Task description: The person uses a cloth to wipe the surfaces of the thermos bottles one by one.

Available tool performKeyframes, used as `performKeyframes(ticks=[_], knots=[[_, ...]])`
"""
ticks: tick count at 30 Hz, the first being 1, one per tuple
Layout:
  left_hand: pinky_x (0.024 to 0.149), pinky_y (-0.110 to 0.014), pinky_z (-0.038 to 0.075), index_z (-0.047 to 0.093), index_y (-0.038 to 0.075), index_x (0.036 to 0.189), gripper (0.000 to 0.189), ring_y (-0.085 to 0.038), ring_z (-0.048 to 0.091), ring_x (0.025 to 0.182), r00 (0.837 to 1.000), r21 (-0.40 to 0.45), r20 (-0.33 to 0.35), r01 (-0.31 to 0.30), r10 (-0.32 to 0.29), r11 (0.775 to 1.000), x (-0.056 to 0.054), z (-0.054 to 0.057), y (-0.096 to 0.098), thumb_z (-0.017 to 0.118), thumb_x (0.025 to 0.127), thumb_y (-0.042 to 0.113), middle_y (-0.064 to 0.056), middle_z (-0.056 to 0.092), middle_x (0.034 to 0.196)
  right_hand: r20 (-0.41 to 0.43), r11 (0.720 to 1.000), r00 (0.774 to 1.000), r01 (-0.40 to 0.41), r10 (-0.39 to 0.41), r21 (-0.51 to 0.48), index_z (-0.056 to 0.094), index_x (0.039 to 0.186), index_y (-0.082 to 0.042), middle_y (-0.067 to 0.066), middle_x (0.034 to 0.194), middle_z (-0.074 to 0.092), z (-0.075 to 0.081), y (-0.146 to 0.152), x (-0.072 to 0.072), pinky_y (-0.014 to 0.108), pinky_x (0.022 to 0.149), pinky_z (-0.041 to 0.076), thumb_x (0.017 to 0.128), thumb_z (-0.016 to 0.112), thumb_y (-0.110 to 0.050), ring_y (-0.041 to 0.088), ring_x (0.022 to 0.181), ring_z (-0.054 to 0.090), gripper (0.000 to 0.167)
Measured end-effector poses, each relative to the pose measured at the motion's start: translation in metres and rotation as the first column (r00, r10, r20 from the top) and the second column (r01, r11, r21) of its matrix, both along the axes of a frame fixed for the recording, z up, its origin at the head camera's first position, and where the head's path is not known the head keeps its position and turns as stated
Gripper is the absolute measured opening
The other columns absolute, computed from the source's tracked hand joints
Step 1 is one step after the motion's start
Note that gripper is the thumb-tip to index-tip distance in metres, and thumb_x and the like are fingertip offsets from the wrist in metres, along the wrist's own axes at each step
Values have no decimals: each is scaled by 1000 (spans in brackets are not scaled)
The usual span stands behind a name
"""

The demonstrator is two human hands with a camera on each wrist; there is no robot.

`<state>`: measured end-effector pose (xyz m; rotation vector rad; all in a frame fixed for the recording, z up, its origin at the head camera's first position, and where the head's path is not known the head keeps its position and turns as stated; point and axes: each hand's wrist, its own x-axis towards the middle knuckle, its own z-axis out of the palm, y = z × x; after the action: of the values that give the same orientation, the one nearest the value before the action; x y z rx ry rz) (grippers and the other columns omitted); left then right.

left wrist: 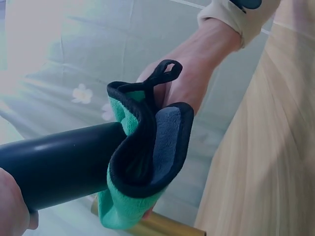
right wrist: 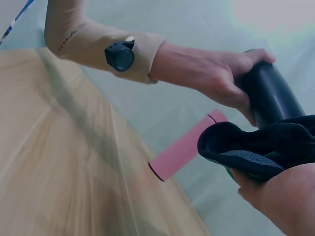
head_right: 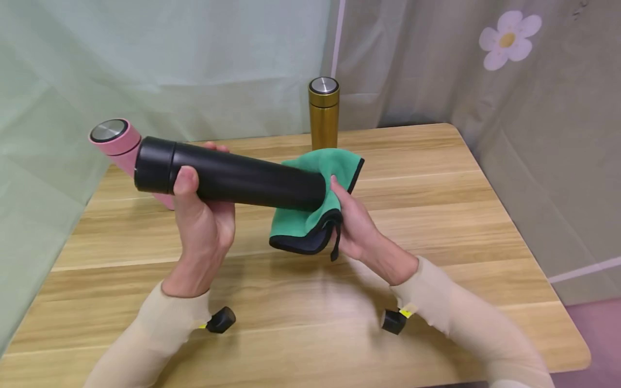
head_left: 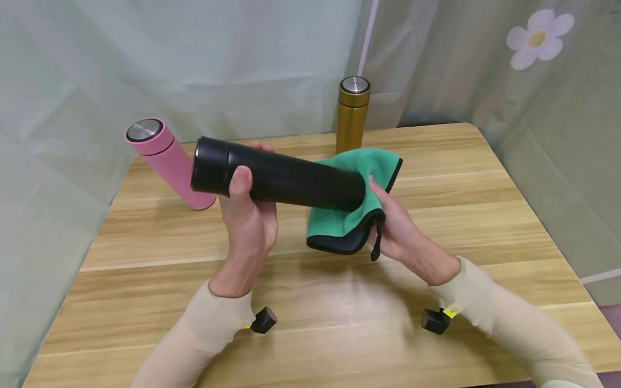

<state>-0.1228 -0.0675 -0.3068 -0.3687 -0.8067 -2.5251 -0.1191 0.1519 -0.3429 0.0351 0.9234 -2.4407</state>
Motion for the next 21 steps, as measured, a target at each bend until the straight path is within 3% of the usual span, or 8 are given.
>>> performKeyframes(ticks=[5,10,13,16,21], knots=[[91,-41,56,52,3,119,75,-30,60,106,999,-3,-1,-42,42,999,-4,0,1,98,67,31,-16,62,108,-27,999,999,20,-21,-35,63,113,-11,1,107,69,-4,-5,3,29,92,56,108,54,-39,15,101,69,30],[89,-41,56,52,3,120,79,-30,60,105,996,-4,-1,-94,94,996,-7,-4,3,100,65,33,-16,62,107,12,995,996,89,-89,-36,55,117,-9,2,111,64,-9,-13,11,26,86,58,110,51,-32,14,98,69,25],[91,-41,56,51,3,121,80,-31,60,106,992,-9,-7,-130,130,992,-9,-5,4,100,65,33,-17,61,109,11,986,987,163,-163,-42,45,132,-8,3,128,57,-11,-20,21,26,96,54,111,48,-25,13,112,66,27],[92,-41,56,51,4,121,78,-31,59,106,989,-30,-15,-149,149,988,-9,-6,4,99,68,33,-17,60,109,-33,971,971,237,-238,-26,35,147,-10,4,145,45,-11,-26,32,30,111,43,112,44,-19,16,132,53,37],[90,-42,56,54,4,121,69,-31,58,105,989,-99,-37,-146,143,984,-8,-9,6,97,73,30,-17,60,109,-134,955,951,288,-278,65,31,152,-12,5,149,41,-12,-26,38,34,116,39,114,40,-23,20,139,43,41]])
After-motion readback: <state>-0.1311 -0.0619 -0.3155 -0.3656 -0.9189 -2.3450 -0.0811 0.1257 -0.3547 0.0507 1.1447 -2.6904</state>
